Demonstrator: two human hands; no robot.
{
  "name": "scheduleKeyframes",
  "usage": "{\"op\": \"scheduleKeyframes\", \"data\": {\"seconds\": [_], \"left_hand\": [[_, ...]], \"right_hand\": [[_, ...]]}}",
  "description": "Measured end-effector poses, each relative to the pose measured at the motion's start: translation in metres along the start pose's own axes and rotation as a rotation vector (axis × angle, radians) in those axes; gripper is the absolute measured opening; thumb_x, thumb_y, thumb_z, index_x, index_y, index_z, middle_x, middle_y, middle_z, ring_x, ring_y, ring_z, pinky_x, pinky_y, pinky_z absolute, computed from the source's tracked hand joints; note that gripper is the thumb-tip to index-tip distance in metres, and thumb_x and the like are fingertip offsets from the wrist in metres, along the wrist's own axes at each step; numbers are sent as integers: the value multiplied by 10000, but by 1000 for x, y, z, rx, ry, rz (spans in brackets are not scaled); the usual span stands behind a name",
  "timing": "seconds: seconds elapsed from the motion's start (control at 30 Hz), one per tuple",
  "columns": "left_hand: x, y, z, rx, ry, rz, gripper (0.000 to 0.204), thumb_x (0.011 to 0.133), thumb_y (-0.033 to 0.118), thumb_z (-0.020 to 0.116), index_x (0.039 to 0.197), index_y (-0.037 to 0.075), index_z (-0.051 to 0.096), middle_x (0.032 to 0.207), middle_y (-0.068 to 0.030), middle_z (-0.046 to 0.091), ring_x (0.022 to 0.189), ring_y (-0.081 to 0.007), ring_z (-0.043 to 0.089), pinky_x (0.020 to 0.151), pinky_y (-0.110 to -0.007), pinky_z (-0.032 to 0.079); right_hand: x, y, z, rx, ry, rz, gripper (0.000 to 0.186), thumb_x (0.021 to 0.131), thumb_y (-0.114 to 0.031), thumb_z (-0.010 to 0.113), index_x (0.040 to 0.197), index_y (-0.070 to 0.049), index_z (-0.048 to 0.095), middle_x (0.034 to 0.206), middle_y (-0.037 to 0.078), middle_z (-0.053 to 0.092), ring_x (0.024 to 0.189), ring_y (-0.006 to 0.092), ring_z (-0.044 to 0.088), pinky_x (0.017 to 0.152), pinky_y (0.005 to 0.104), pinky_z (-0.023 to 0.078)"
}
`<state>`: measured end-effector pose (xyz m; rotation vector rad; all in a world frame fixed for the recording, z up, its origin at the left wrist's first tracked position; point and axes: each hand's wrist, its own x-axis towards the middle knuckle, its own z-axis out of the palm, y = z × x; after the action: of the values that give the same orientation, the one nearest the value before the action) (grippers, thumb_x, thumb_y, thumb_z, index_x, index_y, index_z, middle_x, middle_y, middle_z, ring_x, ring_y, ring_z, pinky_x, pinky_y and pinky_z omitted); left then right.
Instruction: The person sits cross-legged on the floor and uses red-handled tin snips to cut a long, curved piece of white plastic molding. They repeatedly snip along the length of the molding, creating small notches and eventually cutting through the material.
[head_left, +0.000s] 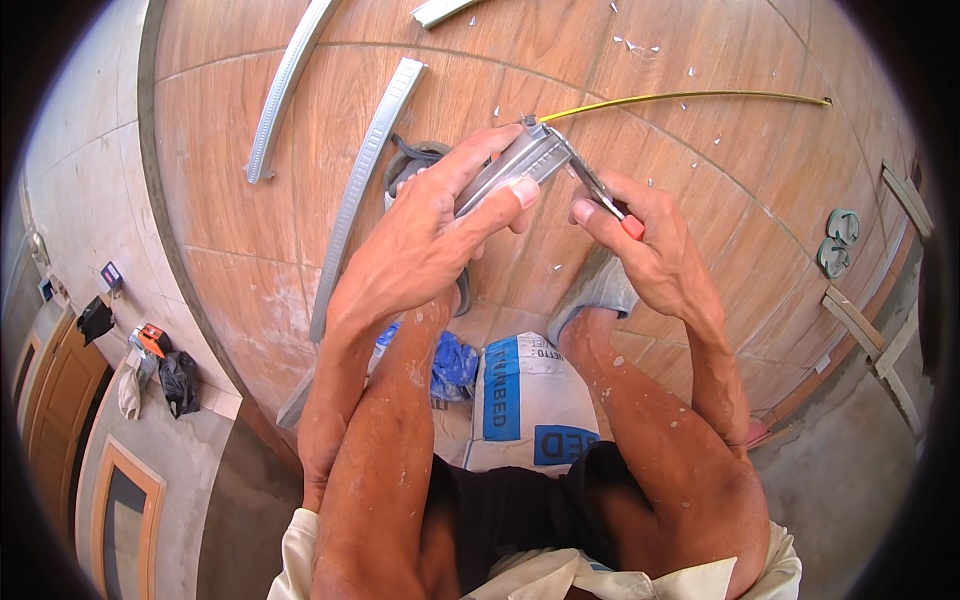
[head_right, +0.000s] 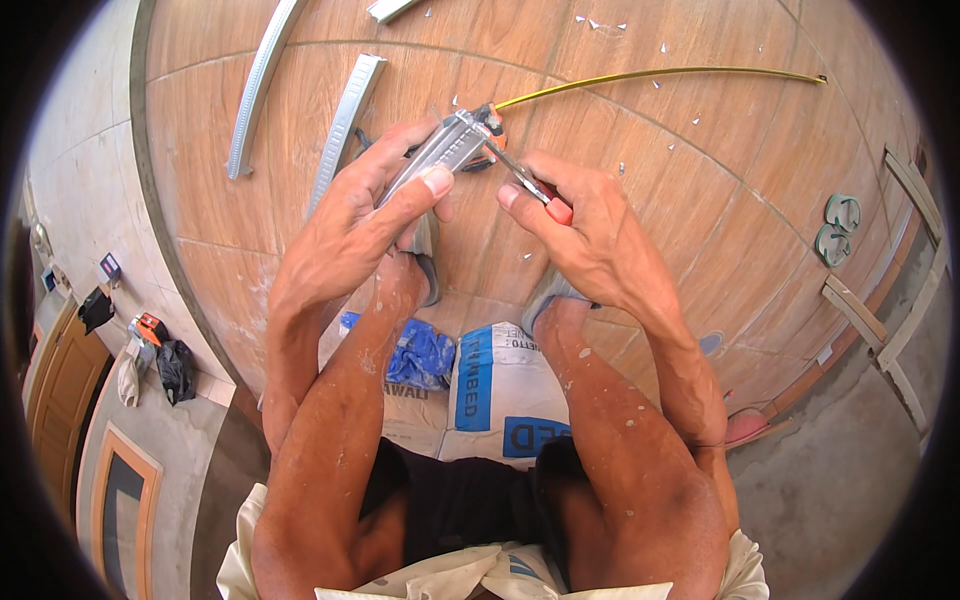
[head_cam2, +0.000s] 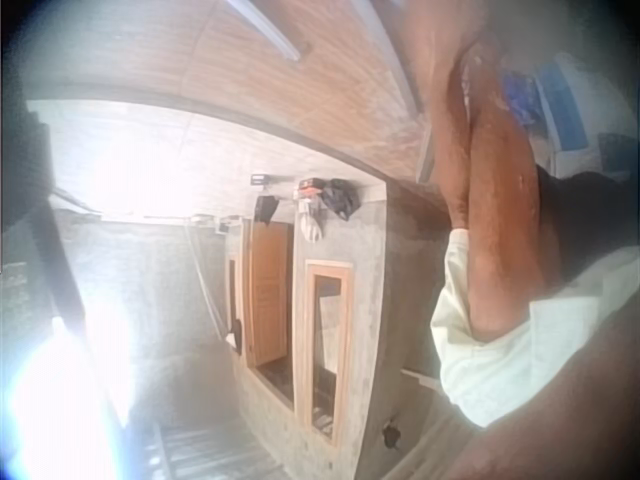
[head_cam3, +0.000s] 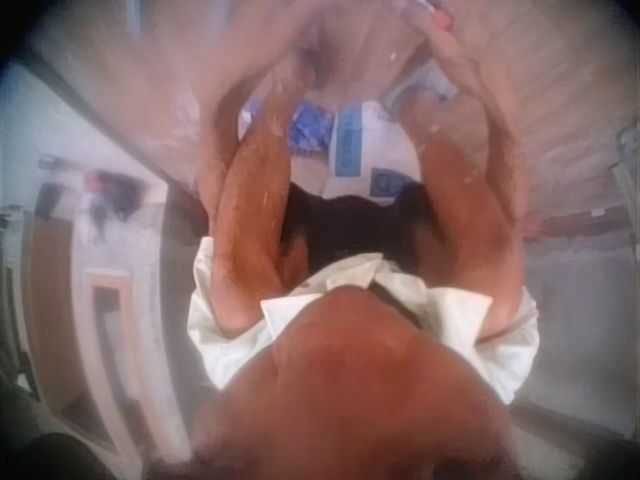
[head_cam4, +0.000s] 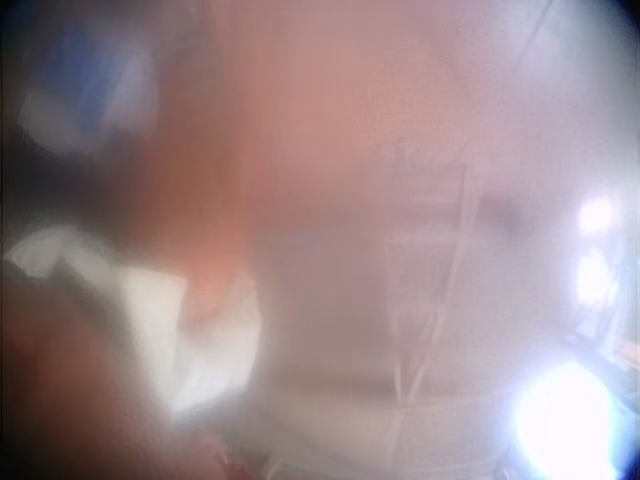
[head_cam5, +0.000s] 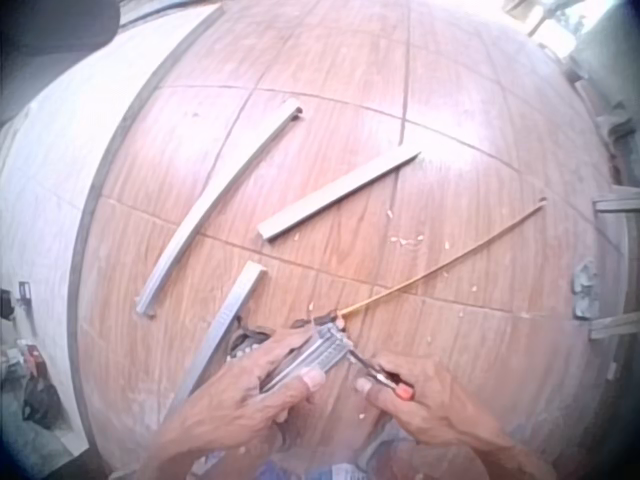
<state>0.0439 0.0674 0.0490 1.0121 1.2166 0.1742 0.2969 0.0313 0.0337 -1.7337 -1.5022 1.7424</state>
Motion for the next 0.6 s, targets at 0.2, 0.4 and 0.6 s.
{"op": "scheduleKeyframes", "data": {"seconds": [0.2, 0.4, 0.6], "left_hand": [[-1, -1, -2, 20, -22, 1, 613, 1085, 441, 650, 1552, 52, 576, 904, -81, 693, 895, -199, 649, 842, -385, 509], [0, -4, 0, 33, -8, 56, 584, 1087, 433, 643, 1529, 55, 588, 902, -68, 695, 872, -193, 635, 814, -385, 504], [0, -5, 0, 19, -15, 27, 577, 1083, 421, 648, 1516, 44, 592, 888, -60, 697, 812, -173, 609, 750, -369, 502]], "right_hand": [[-1, 0, 4, -8, 24, -14, 314, 1044, -240, 710, 932, 41, 625, 668, 128, 430, 634, 231, 389, 603, 412, 391], [-3, -2, 8, -23, 68, -5, 294, 1035, -200, 703, 894, 39, 608, 656, 150, 432, 612, 243, 391, 591, 422, 396], [-2, -4, 9, -78, 80, -13, 296, 1030, -185, 702, 867, 36, 590, 641, 171, 446, 586, 263, 394, 574, 429, 402]]}}
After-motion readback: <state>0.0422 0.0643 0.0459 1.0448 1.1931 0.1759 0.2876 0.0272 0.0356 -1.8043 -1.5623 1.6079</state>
